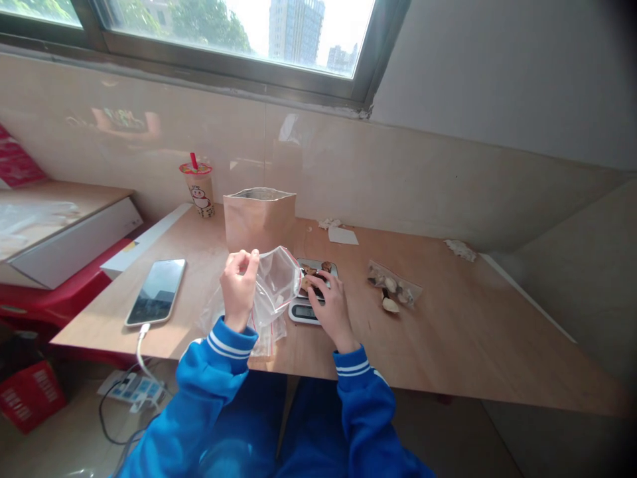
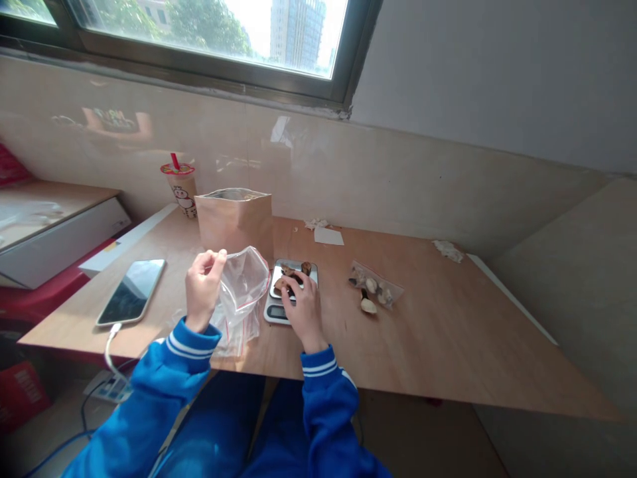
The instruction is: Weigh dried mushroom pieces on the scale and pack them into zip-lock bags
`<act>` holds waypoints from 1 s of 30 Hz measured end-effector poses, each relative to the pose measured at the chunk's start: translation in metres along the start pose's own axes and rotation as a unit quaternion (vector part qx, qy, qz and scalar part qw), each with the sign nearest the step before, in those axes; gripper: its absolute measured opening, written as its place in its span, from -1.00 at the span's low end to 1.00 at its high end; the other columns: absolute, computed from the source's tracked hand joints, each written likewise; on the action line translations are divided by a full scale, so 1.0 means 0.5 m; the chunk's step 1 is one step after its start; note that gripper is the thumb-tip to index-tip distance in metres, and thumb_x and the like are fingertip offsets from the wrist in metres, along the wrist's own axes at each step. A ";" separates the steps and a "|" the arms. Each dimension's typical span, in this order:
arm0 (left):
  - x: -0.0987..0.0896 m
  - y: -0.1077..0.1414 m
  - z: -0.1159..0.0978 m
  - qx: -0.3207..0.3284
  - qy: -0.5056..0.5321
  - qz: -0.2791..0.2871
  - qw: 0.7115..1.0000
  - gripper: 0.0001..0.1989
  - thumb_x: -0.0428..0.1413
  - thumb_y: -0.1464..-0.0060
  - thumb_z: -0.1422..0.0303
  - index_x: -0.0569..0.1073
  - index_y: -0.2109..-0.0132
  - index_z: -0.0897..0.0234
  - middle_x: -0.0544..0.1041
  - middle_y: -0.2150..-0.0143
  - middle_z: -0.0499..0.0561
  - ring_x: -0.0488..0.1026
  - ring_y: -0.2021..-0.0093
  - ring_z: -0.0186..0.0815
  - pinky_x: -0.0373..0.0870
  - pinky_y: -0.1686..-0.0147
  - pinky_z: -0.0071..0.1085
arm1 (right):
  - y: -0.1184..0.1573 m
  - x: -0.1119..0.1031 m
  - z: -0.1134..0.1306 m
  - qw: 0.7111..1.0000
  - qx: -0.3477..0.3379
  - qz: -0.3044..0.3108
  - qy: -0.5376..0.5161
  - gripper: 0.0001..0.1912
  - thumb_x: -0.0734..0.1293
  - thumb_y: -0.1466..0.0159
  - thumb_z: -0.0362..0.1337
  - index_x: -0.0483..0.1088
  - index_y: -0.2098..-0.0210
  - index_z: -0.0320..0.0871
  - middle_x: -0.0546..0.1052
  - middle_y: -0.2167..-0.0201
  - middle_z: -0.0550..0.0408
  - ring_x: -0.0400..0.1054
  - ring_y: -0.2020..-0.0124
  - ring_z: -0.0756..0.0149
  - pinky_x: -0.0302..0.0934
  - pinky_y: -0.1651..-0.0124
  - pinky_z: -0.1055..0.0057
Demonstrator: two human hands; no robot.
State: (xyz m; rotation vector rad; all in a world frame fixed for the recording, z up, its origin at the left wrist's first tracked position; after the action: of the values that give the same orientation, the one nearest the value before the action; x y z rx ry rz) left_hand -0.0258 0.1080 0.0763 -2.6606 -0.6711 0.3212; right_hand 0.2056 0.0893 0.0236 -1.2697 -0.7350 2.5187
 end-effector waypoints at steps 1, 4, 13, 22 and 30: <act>0.000 0.000 0.000 -0.001 0.001 -0.008 1.000 -0.70 0.08 -0.15 0.26 0.28 0.49 0.29 0.26 0.45 -0.11 0.24 0.41 -0.43 0.18 0.31 -0.50 | 0.000 0.013 -0.006 1.000 -0.012 0.019 0.020 -0.71 0.22 -0.33 -0.23 0.45 0.00 -0.04 0.38 -0.09 -0.05 0.20 -0.11 0.06 0.13 -0.18 0.07; -0.002 -0.002 -0.003 -0.004 0.004 -0.026 1.000 -0.67 0.07 -0.16 0.27 0.24 0.52 0.28 0.25 0.45 -0.12 0.22 0.44 -0.44 0.17 0.32 -0.51 | 0.003 0.039 -0.017 0.996 -0.029 0.051 0.060 -0.68 0.26 -0.32 -0.21 0.41 -0.06 0.00 0.38 -0.10 -0.03 0.20 -0.13 0.02 0.15 -0.16 0.02; 0.016 0.005 0.020 -0.017 -0.006 -0.019 1.000 -0.66 0.05 -0.16 0.27 0.20 0.54 0.26 0.30 0.43 -0.10 0.30 0.40 -0.40 0.21 0.29 -0.48 | 0.005 0.057 -0.032 0.996 -0.048 0.045 0.059 -0.72 0.28 -0.30 -0.24 0.40 0.01 -0.10 0.41 0.12 -0.05 0.33 0.09 0.10 0.28 0.02 0.15; 0.030 0.022 0.062 -0.043 -0.024 0.000 0.999 -0.65 0.01 -0.18 0.19 0.23 0.51 0.24 0.43 0.36 -0.04 0.39 0.28 -0.30 0.24 0.21 -0.40 | -0.004 0.027 -0.042 0.998 -0.036 -0.039 -0.043 -0.74 0.22 -0.31 -0.30 0.36 0.01 -0.09 0.42 0.15 -0.03 0.31 0.09 0.17 0.27 -0.03 0.19; 0.065 0.039 0.052 -0.013 -0.002 0.032 0.999 -0.72 0.00 -0.20 0.20 0.44 0.38 0.25 0.56 0.18 0.04 0.47 0.20 -0.26 0.33 0.18 -0.35 | -0.048 -0.010 -0.075 0.936 0.154 -0.161 -0.273 -0.66 0.27 -0.27 -0.09 0.40 0.09 -0.19 0.50 0.16 -0.06 0.39 0.16 0.22 0.30 0.06 0.25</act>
State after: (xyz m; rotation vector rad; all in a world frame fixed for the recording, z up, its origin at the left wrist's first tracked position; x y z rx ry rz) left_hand 0.0022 0.1161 0.0409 -2.7117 -0.5972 0.3380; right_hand 0.2382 0.1202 0.0210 -0.3103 -0.5550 2.5756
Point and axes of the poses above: each hand's wrist, its own y-axis away from the middle knuckle, its own x-axis out of the palm, z = x × y, the point moved 9 cm from there along -y, towards the middle knuckle
